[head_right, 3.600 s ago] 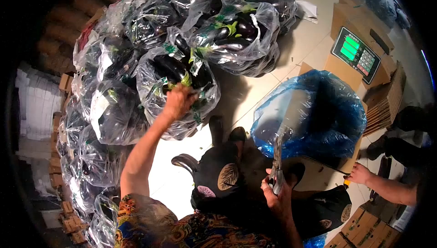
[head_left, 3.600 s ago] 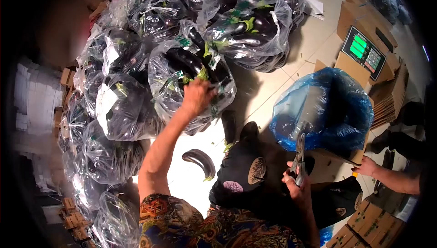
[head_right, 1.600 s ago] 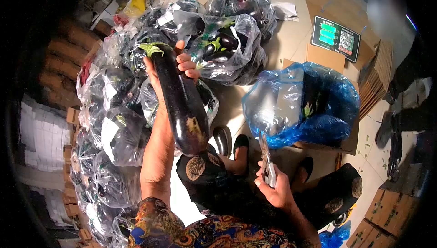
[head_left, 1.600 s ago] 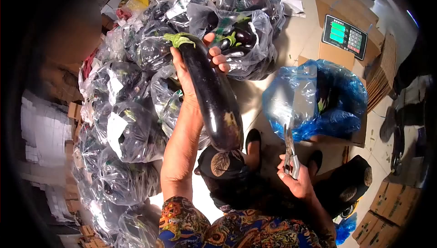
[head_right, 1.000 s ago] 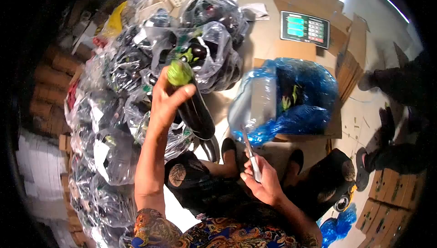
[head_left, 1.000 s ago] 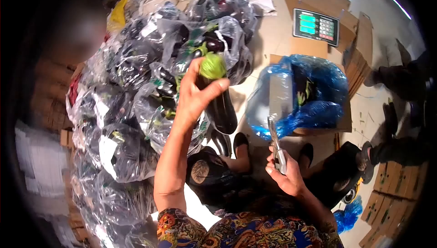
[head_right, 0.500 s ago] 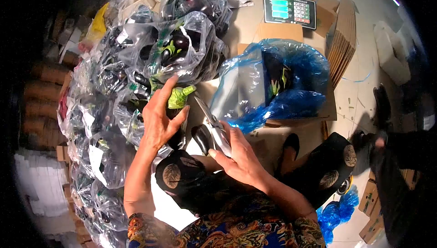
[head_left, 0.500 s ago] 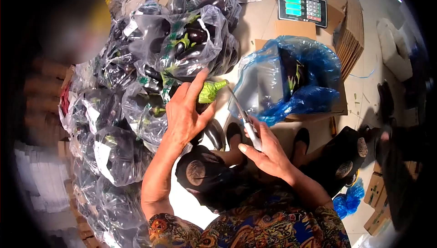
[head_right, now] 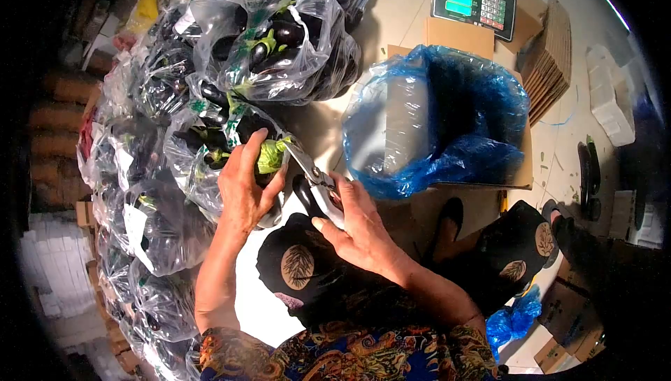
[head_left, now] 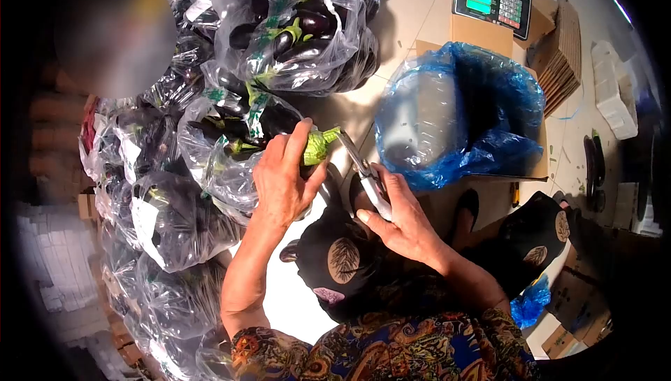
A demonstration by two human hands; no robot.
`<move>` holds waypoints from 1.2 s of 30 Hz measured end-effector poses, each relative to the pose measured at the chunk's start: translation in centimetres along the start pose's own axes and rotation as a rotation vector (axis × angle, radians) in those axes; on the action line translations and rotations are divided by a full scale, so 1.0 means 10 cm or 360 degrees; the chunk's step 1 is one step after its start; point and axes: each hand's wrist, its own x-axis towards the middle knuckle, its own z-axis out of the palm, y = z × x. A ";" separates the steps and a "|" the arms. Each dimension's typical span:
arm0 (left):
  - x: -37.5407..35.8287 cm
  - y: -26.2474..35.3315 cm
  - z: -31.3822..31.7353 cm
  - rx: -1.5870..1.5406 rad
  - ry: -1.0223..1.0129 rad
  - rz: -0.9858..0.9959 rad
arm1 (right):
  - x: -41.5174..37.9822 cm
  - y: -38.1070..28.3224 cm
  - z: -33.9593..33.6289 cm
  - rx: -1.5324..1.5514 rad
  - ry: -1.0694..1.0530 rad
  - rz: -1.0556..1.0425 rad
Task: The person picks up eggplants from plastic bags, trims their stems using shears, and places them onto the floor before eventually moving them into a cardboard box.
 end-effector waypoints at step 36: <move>-2.62 -1.19 1.39 0.0273 -0.1018 -0.1135 | -0.06 1.76 0.13 0.0222 -0.0216 0.0961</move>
